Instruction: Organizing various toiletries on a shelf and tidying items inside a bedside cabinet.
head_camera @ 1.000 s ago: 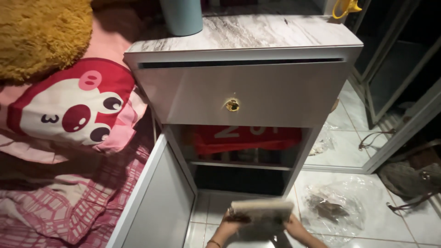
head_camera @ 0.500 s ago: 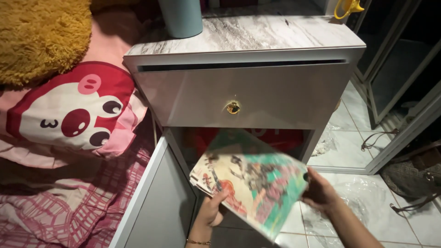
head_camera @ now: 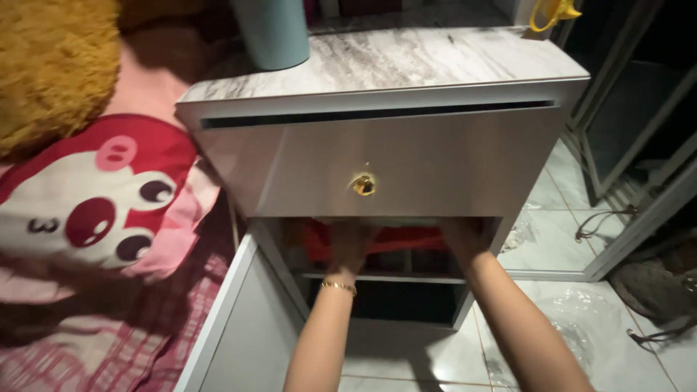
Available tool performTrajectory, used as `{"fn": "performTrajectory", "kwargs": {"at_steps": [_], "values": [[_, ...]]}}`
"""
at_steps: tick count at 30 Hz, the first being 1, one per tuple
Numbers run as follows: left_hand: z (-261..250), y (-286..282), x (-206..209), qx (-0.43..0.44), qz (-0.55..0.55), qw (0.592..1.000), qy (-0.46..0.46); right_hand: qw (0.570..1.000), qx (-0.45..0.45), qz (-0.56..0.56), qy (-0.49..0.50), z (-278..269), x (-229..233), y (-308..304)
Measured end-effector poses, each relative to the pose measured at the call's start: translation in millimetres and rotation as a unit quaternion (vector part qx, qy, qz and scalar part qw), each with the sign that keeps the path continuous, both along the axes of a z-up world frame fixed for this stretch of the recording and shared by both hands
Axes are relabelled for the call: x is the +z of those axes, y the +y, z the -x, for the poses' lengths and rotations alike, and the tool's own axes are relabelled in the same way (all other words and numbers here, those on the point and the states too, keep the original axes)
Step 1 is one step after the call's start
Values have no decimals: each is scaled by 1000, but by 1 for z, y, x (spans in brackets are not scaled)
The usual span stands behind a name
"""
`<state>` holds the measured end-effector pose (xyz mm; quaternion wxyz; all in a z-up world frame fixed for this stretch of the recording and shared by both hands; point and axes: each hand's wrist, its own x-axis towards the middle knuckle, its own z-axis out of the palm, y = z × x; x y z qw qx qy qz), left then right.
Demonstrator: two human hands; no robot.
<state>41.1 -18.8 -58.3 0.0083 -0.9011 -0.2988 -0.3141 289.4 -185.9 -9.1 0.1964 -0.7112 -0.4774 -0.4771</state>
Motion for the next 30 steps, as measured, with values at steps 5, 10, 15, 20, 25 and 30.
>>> {"fn": "performTrajectory", "kwargs": {"at_steps": [5, 10, 15, 20, 25, 30], "values": [[-38, 31, 2, -28, -16, 999, -4, 996, 13, 18, 86, 24, 50, 10], [-53, 63, -12, -45, -28, 999, -13, 985, 38, 40, 165, 26, 65, 25], [-65, 77, -29, -62, -34, 997, -18, 964, 62, 67, 248, 24, 71, 33], [-52, 55, -36, -76, -31, 996, -19, 933, 85, 102, 334, 33, 73, 24], [14, -30, 53, -87, -95, 991, -29, 935, 185, 80, 290, 69, 94, 6], [15, -12, 49, -56, -167, 984, 23, 906, 204, 141, 343, 79, 85, 4]]}}
